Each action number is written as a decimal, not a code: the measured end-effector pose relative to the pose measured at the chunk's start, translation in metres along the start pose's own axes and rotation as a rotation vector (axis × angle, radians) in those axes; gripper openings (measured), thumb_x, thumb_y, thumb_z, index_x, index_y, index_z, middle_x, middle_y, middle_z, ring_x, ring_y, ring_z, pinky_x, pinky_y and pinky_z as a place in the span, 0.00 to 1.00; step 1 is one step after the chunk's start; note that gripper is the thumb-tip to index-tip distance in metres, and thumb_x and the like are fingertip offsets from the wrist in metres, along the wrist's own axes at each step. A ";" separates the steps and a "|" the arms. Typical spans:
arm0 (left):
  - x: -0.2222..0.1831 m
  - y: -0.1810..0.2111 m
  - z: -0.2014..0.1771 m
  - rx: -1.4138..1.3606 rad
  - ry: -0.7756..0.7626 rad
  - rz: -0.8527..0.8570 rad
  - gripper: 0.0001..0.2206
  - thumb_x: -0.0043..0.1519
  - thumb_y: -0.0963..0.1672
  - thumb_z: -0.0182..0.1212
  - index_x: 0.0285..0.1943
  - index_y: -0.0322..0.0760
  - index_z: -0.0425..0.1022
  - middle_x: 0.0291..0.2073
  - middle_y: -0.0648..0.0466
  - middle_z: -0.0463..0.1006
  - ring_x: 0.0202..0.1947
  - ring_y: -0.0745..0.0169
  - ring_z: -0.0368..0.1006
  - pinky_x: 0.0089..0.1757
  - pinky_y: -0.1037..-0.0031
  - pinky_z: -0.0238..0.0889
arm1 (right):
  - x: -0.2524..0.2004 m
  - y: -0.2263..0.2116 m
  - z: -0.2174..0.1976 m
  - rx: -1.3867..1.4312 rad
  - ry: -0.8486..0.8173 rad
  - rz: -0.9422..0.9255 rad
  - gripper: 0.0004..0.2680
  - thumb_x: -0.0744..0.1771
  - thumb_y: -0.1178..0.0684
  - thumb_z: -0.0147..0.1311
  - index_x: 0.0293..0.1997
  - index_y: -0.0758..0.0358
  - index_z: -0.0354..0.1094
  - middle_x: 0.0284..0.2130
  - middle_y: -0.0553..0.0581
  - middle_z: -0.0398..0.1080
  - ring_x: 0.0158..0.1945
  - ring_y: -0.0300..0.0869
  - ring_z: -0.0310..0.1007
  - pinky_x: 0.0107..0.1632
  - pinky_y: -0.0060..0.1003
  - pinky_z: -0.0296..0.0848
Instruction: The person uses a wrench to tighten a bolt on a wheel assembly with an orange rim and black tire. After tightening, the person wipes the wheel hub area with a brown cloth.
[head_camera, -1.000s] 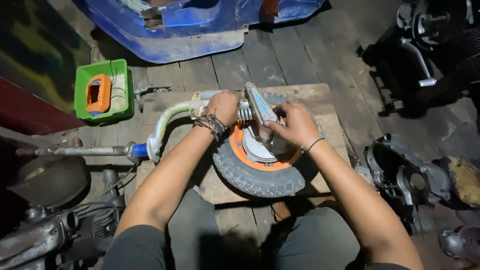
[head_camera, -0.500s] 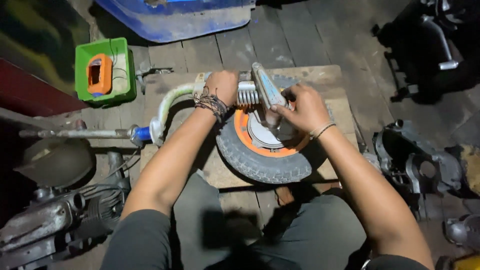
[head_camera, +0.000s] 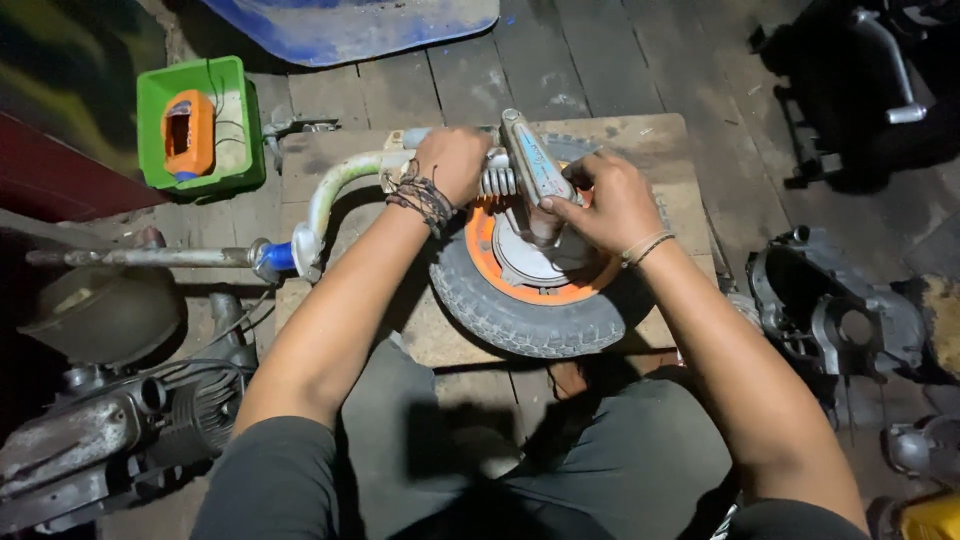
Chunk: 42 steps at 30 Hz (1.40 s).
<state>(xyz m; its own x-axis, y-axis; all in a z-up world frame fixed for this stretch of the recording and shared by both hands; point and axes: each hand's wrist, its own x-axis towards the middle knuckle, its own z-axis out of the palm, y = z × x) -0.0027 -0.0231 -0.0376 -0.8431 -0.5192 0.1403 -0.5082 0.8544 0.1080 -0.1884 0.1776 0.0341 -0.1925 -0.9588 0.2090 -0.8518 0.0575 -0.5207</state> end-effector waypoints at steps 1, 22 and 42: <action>-0.001 -0.002 0.002 0.000 0.002 0.003 0.05 0.60 0.43 0.59 0.40 0.41 0.81 0.30 0.50 0.81 0.35 0.43 0.82 0.38 0.55 0.76 | 0.000 -0.002 0.000 -0.002 0.002 0.001 0.15 0.61 0.48 0.72 0.43 0.66 0.75 0.31 0.63 0.72 0.41 0.60 0.76 0.43 0.51 0.75; -0.005 0.004 0.002 0.006 0.046 0.014 0.06 0.61 0.43 0.55 0.35 0.39 0.78 0.26 0.49 0.77 0.33 0.44 0.79 0.37 0.57 0.73 | 0.000 -0.008 -0.003 0.011 -0.034 0.028 0.14 0.63 0.47 0.69 0.44 0.67 0.75 0.32 0.61 0.73 0.41 0.56 0.77 0.44 0.45 0.75; 0.001 -0.015 -0.021 0.125 0.026 -0.342 0.04 0.59 0.43 0.64 0.34 0.43 0.83 0.24 0.52 0.81 0.31 0.49 0.82 0.34 0.60 0.77 | -0.001 -0.005 -0.003 -0.004 -0.027 -0.057 0.15 0.62 0.48 0.70 0.41 0.71 0.74 0.30 0.69 0.70 0.40 0.67 0.74 0.45 0.56 0.72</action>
<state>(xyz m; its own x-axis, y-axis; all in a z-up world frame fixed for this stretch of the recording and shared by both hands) 0.0075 -0.0364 -0.0187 -0.6168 -0.7743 0.1419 -0.7789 0.6263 0.0320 -0.1853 0.1792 0.0390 -0.1307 -0.9677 0.2155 -0.8627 0.0039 -0.5057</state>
